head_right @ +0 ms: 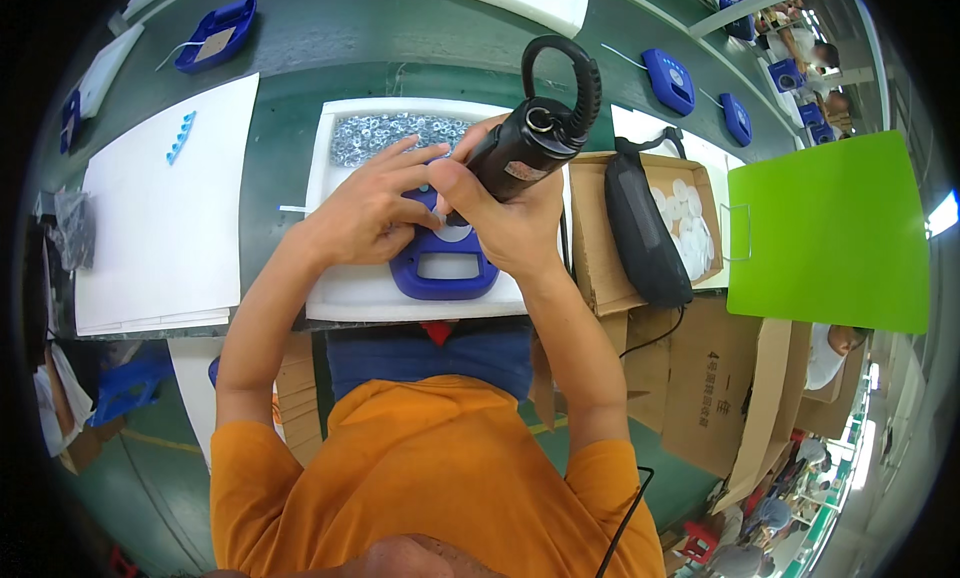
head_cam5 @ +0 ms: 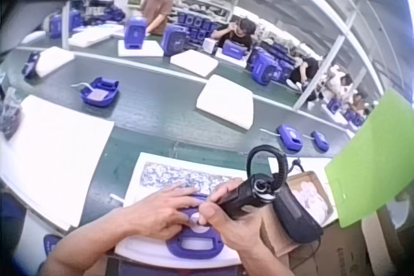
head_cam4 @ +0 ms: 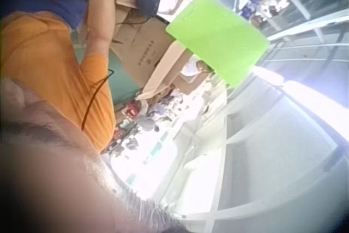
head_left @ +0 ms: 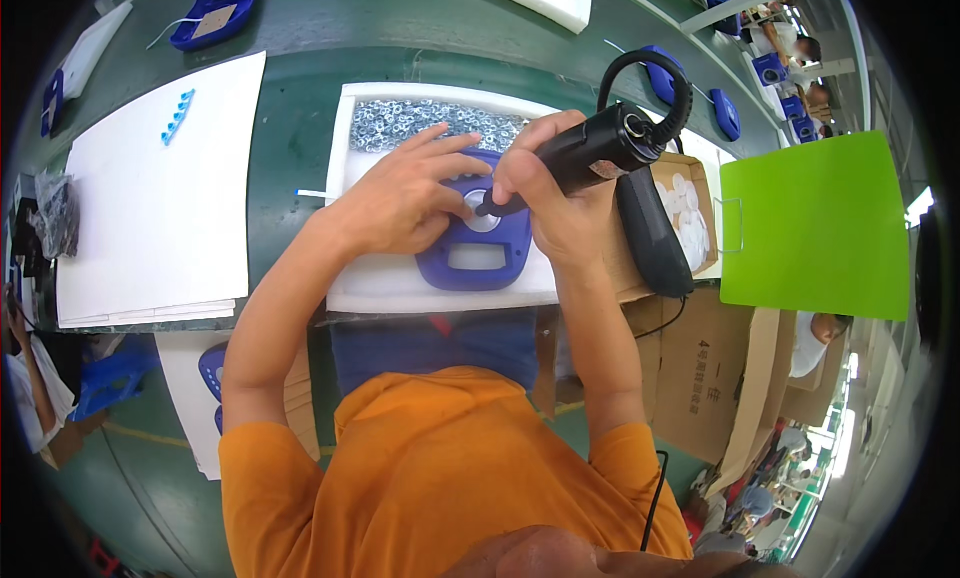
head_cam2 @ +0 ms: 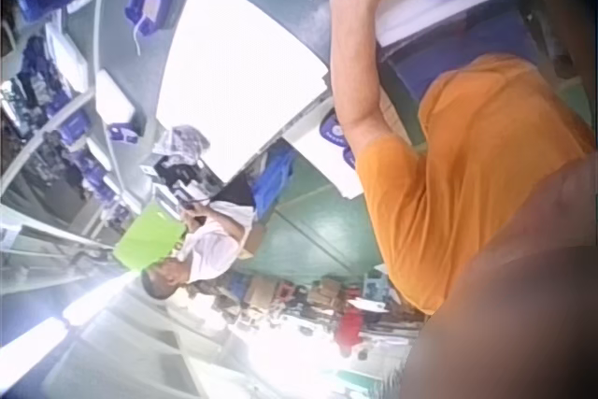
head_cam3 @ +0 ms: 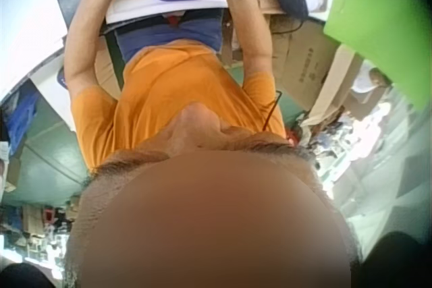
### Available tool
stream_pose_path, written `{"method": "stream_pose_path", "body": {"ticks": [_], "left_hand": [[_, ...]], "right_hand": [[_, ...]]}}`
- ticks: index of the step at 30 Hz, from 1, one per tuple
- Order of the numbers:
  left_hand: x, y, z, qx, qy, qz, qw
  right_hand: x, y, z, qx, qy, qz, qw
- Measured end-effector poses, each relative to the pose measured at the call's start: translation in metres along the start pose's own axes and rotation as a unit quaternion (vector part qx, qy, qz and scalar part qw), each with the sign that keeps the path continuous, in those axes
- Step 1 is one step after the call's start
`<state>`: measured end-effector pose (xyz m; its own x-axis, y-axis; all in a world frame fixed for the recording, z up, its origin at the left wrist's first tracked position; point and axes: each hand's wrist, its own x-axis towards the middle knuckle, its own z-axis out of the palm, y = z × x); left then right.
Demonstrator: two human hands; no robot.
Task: Assemble electronic components into a blue plastic housing using an electric screwdriver.
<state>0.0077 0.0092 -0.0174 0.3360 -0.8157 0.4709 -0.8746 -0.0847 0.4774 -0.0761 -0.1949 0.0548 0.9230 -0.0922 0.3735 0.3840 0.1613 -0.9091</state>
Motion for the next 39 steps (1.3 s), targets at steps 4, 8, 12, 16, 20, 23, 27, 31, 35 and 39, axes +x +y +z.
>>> {"method": "stream_pose_path", "body": {"ticks": [4,8,12,16,20,23,27,31,35,39], "left_hand": [[-0.001,0.0,0.001,-0.001,0.002,0.0,1.0],[-0.001,0.001,0.0,-0.003,0.002,-0.002,1.0],[0.0,0.0,0.0,-0.003,-0.001,-0.004,1.0],[0.003,0.003,-0.001,-0.002,-0.012,-0.003,1.0],[0.002,-0.002,0.001,0.001,-0.022,-0.009,1.0],[0.003,-0.001,0.001,-0.007,-0.024,-0.017,1.0],[0.005,0.003,-0.001,-0.012,-0.02,-0.016,1.0],[0.005,0.005,-0.005,-0.024,-0.033,-0.021,0.999],[0.005,0.004,-0.005,-0.015,-0.031,-0.025,0.999],[0.01,0.006,-0.007,-0.013,-0.038,-0.023,0.999]], "right_hand": [[0.0,0.001,0.0,-0.018,0.008,0.007,1.0],[0.001,0.002,-0.001,-0.01,0.001,0.006,1.0],[0.001,0.001,-0.003,-0.009,0.0,0.007,1.0],[0.001,-0.003,-0.005,-0.021,0.0,0.013,1.0],[0.002,-0.004,-0.015,-0.029,-0.044,0.007,0.999],[0.004,-0.022,-0.04,0.028,-0.022,-0.062,0.997],[0.014,-0.058,-0.094,-0.029,0.105,-0.02,0.994],[0.028,-0.043,-0.158,-0.304,0.156,0.072,0.937],[0.028,-0.016,-0.193,-0.566,0.074,0.216,0.792],[0.019,0.003,-0.19,-0.65,0.013,0.242,0.72]]}}
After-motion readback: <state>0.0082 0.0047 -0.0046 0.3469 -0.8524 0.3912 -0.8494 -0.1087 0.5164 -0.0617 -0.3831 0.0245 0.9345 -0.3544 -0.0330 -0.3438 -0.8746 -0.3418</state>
